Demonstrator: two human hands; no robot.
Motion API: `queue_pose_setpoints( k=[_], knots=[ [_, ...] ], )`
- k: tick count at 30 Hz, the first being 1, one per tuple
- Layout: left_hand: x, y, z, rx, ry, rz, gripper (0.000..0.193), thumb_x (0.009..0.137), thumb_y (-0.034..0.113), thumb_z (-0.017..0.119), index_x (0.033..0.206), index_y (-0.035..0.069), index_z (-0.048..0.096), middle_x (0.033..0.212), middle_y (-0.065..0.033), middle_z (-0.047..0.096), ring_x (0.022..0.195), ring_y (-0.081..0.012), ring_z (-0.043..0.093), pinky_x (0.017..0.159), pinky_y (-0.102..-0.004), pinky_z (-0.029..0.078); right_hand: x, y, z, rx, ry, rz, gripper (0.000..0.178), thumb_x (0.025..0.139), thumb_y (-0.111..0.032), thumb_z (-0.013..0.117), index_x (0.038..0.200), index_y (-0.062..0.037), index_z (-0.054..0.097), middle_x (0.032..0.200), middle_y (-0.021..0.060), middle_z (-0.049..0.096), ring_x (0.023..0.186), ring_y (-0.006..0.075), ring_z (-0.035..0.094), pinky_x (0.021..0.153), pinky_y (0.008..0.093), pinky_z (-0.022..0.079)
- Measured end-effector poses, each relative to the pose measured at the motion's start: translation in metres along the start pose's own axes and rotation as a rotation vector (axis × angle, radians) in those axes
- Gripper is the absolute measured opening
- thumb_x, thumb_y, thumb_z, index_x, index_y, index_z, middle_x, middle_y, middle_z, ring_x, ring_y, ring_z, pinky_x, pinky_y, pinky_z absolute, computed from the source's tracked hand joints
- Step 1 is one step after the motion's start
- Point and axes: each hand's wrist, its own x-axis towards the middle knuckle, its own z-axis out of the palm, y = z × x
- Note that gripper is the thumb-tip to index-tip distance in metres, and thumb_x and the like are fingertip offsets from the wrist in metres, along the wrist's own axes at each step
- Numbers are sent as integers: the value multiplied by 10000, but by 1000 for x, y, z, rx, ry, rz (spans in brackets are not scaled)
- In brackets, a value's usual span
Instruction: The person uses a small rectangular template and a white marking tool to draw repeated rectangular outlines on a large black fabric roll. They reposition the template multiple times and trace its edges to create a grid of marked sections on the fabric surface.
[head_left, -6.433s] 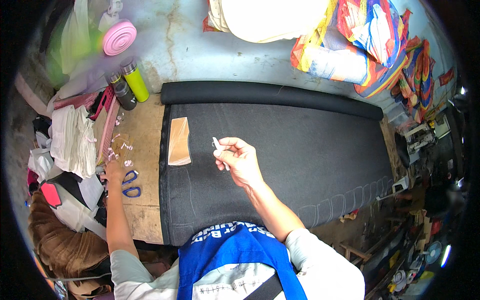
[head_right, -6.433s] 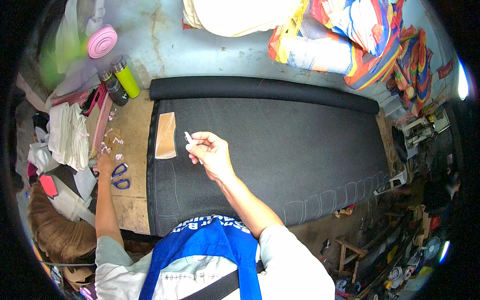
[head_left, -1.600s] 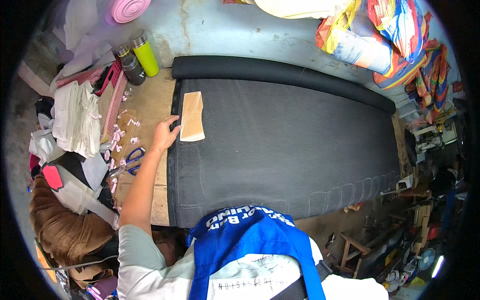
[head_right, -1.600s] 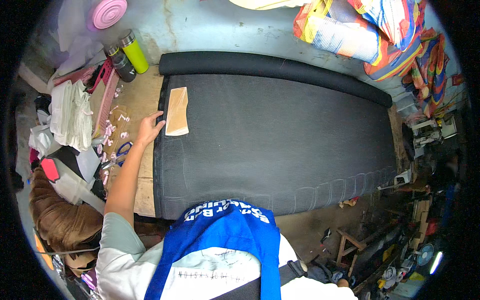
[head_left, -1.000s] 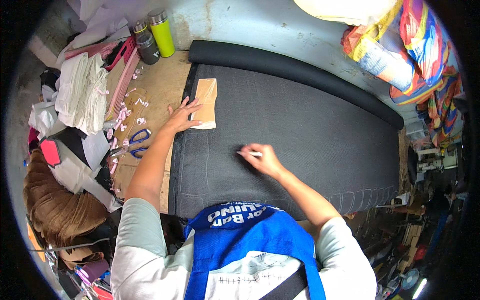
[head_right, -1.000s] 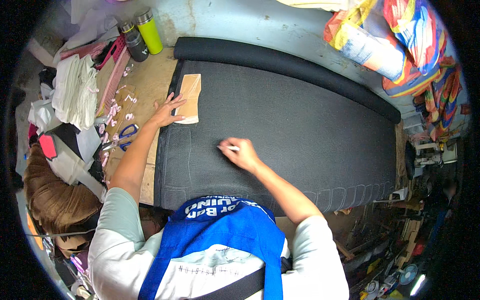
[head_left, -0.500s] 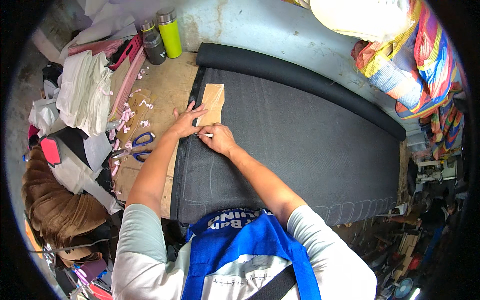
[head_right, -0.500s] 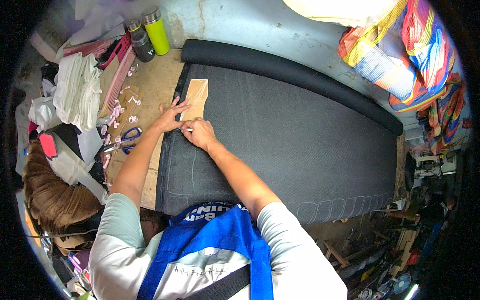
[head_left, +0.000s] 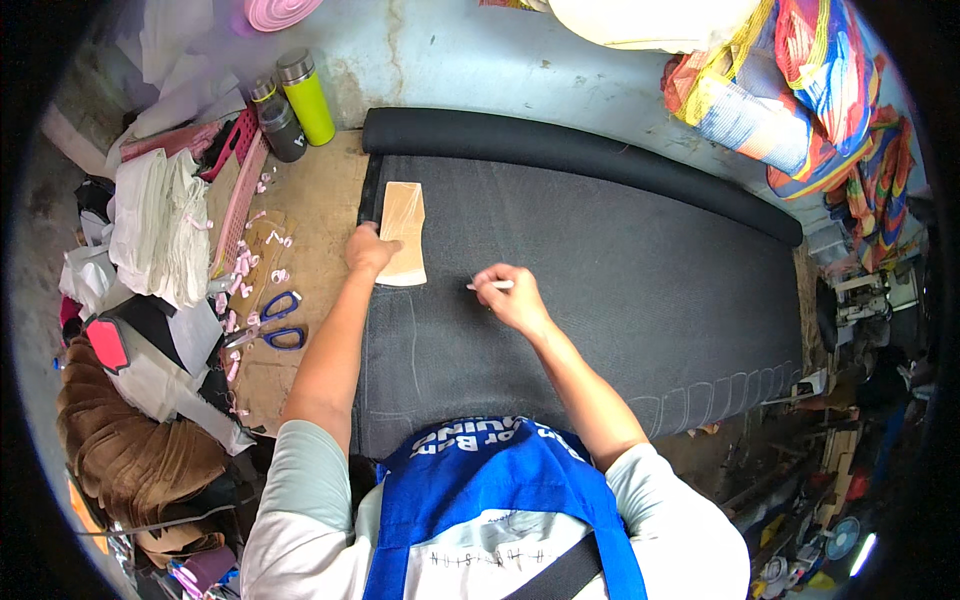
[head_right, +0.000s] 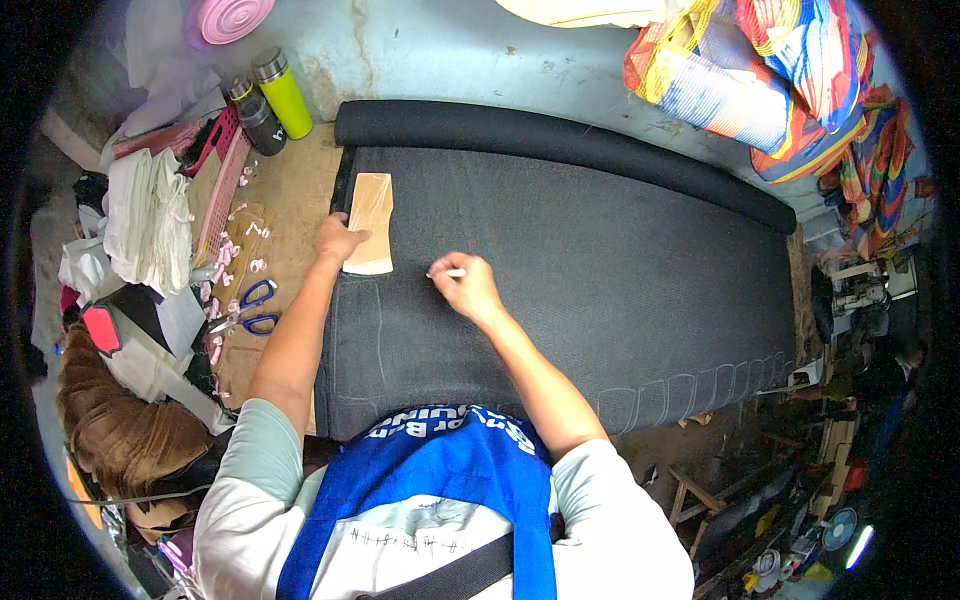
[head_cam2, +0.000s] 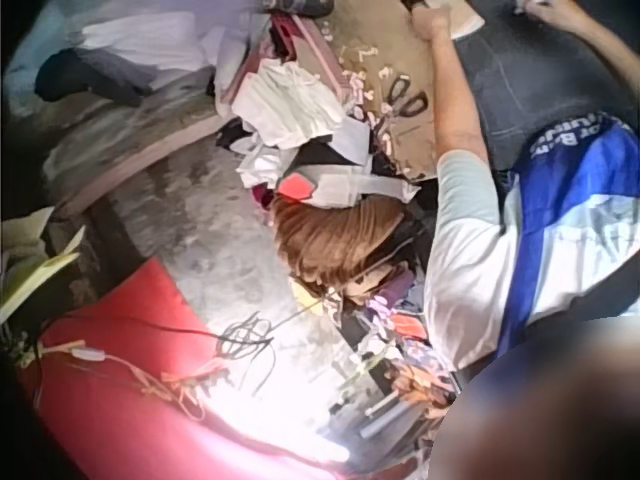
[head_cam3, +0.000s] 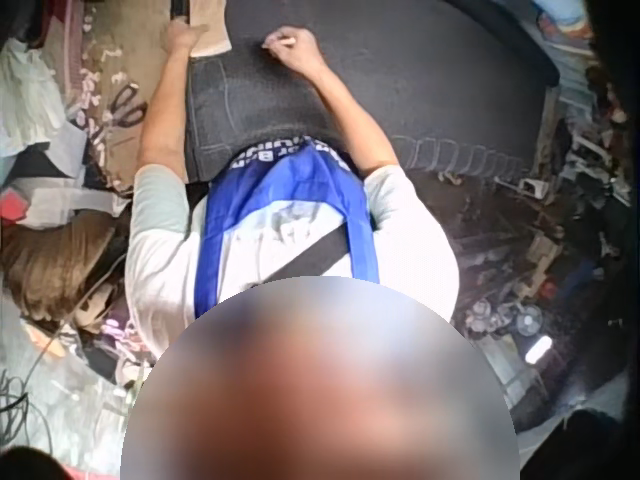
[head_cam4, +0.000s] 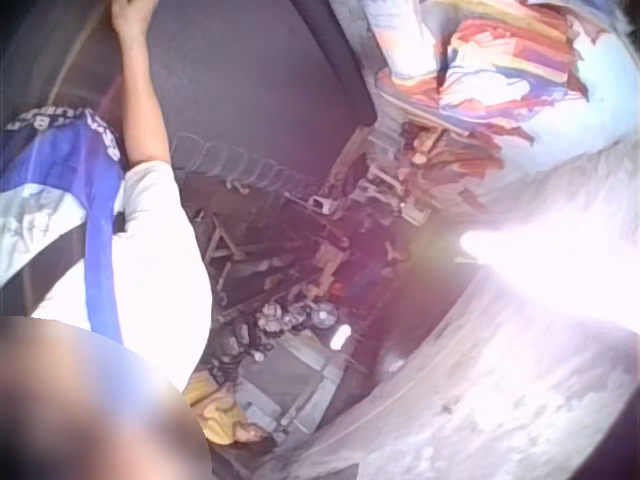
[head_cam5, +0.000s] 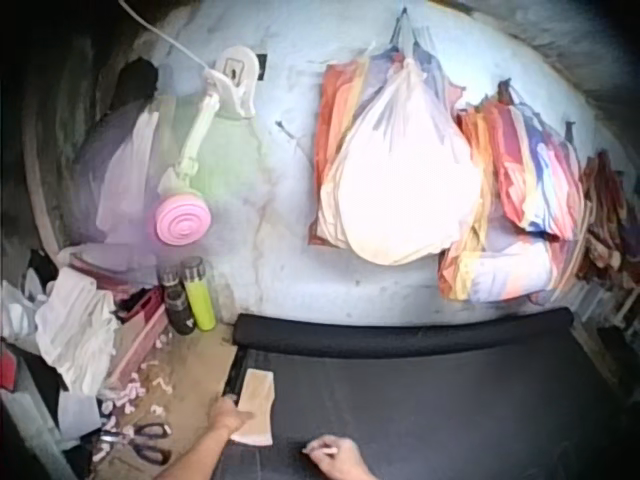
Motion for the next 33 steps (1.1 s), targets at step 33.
queue_pose_setpoints(
  k=[33],
  knots=[
    [-232, 106, -121, -1317, -160, 595, 161, 823, -30, 609, 982, -47, 632, 915, -114, 647, 822, -146, 623, 731, -252, 513, -118, -144, -38, 32, 201, -612, 282, 759, -52, 696, 1027, -3, 626, 787, 75, 603, 616, 91, 546, 525, 208, 440]
  ],
)
